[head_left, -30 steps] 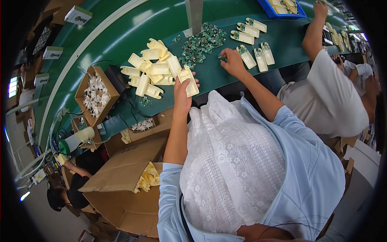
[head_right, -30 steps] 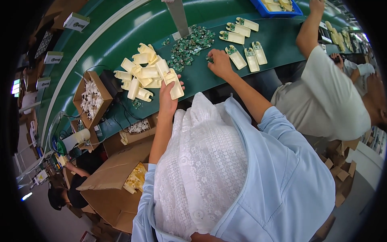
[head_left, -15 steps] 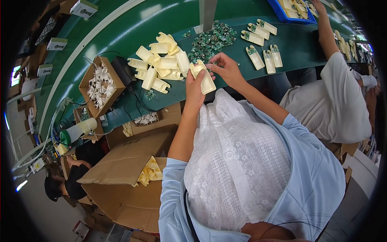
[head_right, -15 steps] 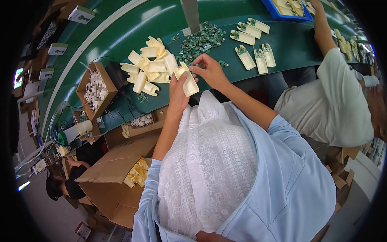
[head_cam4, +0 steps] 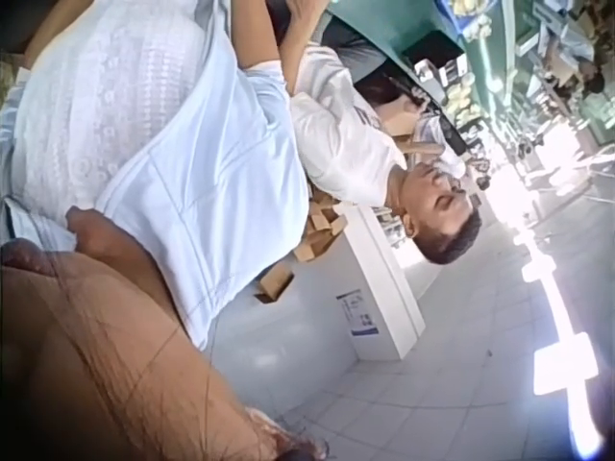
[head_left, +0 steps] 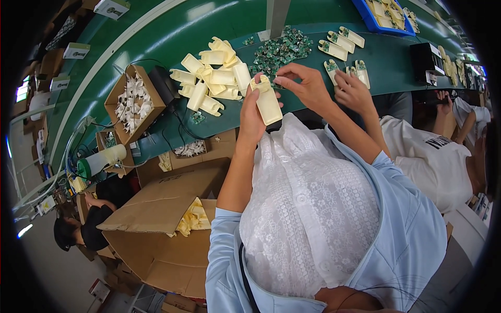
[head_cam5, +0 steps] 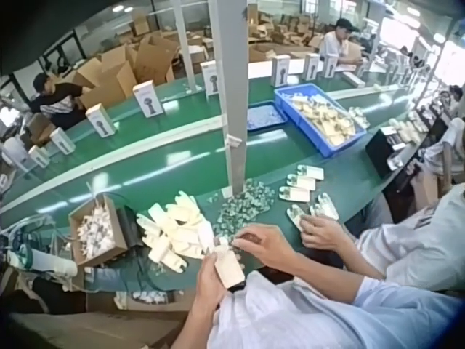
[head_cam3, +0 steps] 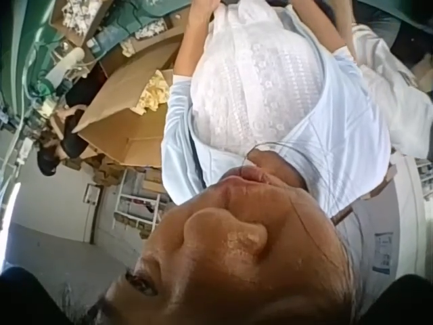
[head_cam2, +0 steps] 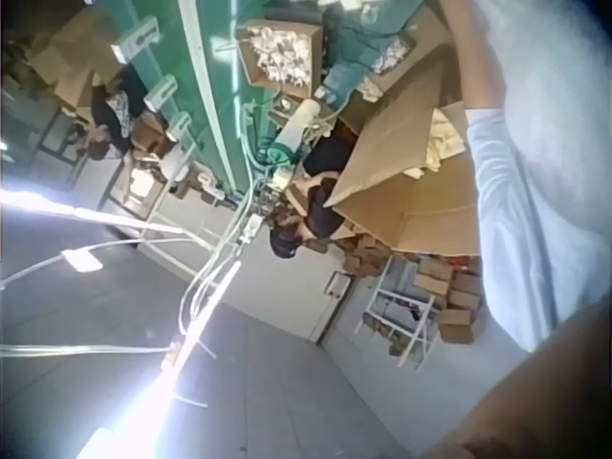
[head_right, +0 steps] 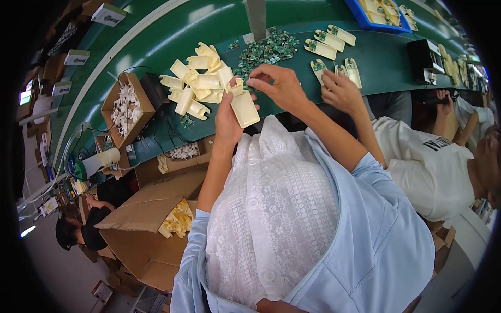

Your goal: The person assembles small electronic components by hand, combining green parts with white casings from boxes at a production workstation.

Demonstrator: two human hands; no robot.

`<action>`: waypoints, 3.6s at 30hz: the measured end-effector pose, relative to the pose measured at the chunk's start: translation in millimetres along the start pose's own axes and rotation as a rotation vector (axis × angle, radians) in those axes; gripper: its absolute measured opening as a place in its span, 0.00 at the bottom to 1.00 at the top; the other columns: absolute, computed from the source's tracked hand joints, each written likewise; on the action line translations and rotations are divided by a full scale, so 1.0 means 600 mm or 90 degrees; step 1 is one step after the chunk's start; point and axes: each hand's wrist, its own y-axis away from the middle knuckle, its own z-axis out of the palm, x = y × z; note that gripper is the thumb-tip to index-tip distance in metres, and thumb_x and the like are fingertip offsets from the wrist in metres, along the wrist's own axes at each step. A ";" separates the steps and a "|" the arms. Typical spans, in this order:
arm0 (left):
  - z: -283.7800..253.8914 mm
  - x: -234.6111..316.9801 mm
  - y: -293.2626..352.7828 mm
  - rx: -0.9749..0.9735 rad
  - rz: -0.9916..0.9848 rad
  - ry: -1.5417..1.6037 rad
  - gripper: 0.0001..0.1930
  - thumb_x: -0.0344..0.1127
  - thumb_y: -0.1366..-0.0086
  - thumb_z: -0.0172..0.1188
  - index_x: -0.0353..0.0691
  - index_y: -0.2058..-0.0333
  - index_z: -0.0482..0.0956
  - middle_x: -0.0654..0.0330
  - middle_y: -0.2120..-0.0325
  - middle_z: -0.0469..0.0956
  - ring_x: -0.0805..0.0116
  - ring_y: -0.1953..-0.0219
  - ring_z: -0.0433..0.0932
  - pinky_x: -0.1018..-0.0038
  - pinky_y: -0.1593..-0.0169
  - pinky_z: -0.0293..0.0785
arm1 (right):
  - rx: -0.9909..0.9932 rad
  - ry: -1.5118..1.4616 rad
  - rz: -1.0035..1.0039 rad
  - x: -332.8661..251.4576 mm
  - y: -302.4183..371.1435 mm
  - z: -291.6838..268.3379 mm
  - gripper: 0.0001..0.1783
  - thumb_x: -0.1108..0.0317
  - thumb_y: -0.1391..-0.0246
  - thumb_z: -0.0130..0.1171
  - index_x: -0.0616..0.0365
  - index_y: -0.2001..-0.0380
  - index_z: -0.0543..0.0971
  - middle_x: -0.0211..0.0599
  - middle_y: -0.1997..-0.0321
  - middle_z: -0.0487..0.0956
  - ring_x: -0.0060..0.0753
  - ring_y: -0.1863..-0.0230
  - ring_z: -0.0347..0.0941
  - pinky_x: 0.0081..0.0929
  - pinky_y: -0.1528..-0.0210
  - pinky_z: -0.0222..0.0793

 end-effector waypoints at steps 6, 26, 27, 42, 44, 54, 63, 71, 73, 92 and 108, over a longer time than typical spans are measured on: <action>0.022 0.015 0.015 -0.054 -0.021 0.025 0.25 0.45 0.29 0.33 0.39 0.39 0.57 0.58 0.52 0.70 0.68 0.58 0.75 0.67 0.59 0.77 | 0.064 0.210 -0.329 -0.043 -0.001 0.011 0.07 0.68 0.53 0.63 0.54 0.68 0.80 0.29 0.68 0.77 0.32 0.63 0.73 0.27 0.62 0.68; 0.025 0.013 0.015 -0.054 0.006 -0.068 0.26 0.45 0.30 0.32 0.36 0.38 0.56 0.56 0.51 0.71 0.68 0.64 0.78 0.71 0.61 0.78 | 0.078 0.316 -0.391 -0.044 0.000 0.021 0.08 0.69 0.55 0.64 0.56 0.70 0.79 0.31 0.70 0.76 0.34 0.65 0.71 0.30 0.62 0.65; 0.024 0.012 0.016 -0.056 0.008 -0.064 0.26 0.44 0.30 0.32 0.36 0.38 0.56 0.56 0.52 0.71 0.68 0.64 0.78 0.71 0.61 0.78 | 0.072 0.316 -0.393 -0.045 0.000 0.021 0.07 0.69 0.55 0.64 0.56 0.70 0.79 0.31 0.70 0.76 0.34 0.65 0.71 0.30 0.62 0.65; 0.012 0.015 0.012 -0.030 0.210 -0.473 0.21 0.38 0.30 0.34 0.36 0.42 0.61 0.55 0.58 0.74 0.71 0.63 0.77 0.74 0.62 0.77 | 0.047 0.322 -0.426 -0.044 0.000 0.024 0.08 0.71 0.57 0.64 0.56 0.70 0.77 0.32 0.70 0.74 0.35 0.65 0.70 0.30 0.62 0.64; 0.010 0.010 0.011 -0.015 0.269 -0.551 0.21 0.38 0.30 0.35 0.36 0.43 0.62 0.55 0.58 0.74 0.71 0.63 0.77 0.74 0.62 0.76 | 0.056 0.320 -0.427 -0.043 0.002 0.026 0.08 0.71 0.57 0.65 0.57 0.70 0.77 0.32 0.69 0.74 0.37 0.65 0.70 0.31 0.62 0.64; 0.036 0.017 0.026 0.103 0.122 -0.332 0.21 0.39 0.30 0.34 0.34 0.46 0.66 0.57 0.56 0.73 0.72 0.56 0.72 0.77 0.53 0.69 | 0.025 -0.127 -0.017 -0.047 0.024 0.040 0.15 0.72 0.43 0.53 0.59 0.51 0.75 0.31 0.61 0.78 0.20 0.57 0.71 0.21 0.60 0.70; 0.036 0.011 0.022 0.104 0.186 -0.347 0.21 0.40 0.30 0.35 0.34 0.45 0.65 0.57 0.56 0.72 0.72 0.56 0.72 0.77 0.54 0.69 | -0.039 -0.319 0.110 -0.042 0.028 0.049 0.17 0.73 0.40 0.47 0.60 0.48 0.73 0.28 0.61 0.77 0.14 0.60 0.68 0.15 0.59 0.66; 0.024 -0.003 0.019 0.094 0.185 -0.339 0.21 0.40 0.30 0.34 0.34 0.46 0.65 0.57 0.56 0.72 0.72 0.58 0.73 0.77 0.55 0.70 | -0.050 -0.392 0.146 -0.037 0.031 0.053 0.18 0.74 0.40 0.45 0.59 0.47 0.71 0.28 0.59 0.75 0.14 0.62 0.68 0.16 0.59 0.67; 0.029 0.000 0.022 0.089 0.172 -0.307 0.21 0.39 0.30 0.34 0.33 0.46 0.66 0.57 0.57 0.72 0.71 0.57 0.72 0.77 0.54 0.69 | -0.059 -0.389 0.152 -0.037 0.032 0.053 0.19 0.74 0.40 0.44 0.58 0.45 0.70 0.28 0.57 0.74 0.14 0.61 0.69 0.16 0.59 0.67; 0.040 -0.005 0.014 0.125 0.215 -0.276 0.23 0.44 0.27 0.35 0.30 0.48 0.67 0.55 0.57 0.73 0.71 0.56 0.71 0.76 0.52 0.67 | -0.001 -0.325 0.034 -0.033 0.033 0.068 0.18 0.76 0.40 0.43 0.59 0.47 0.70 0.31 0.53 0.74 0.18 0.56 0.68 0.19 0.52 0.65; 0.043 -0.006 0.009 0.135 0.168 -0.165 0.23 0.44 0.27 0.35 0.32 0.45 0.65 0.55 0.56 0.72 0.71 0.55 0.71 0.75 0.52 0.68 | -0.058 -0.296 0.068 -0.019 0.021 0.069 0.20 0.74 0.42 0.44 0.62 0.45 0.67 0.42 0.47 0.70 0.31 0.48 0.68 0.26 0.46 0.64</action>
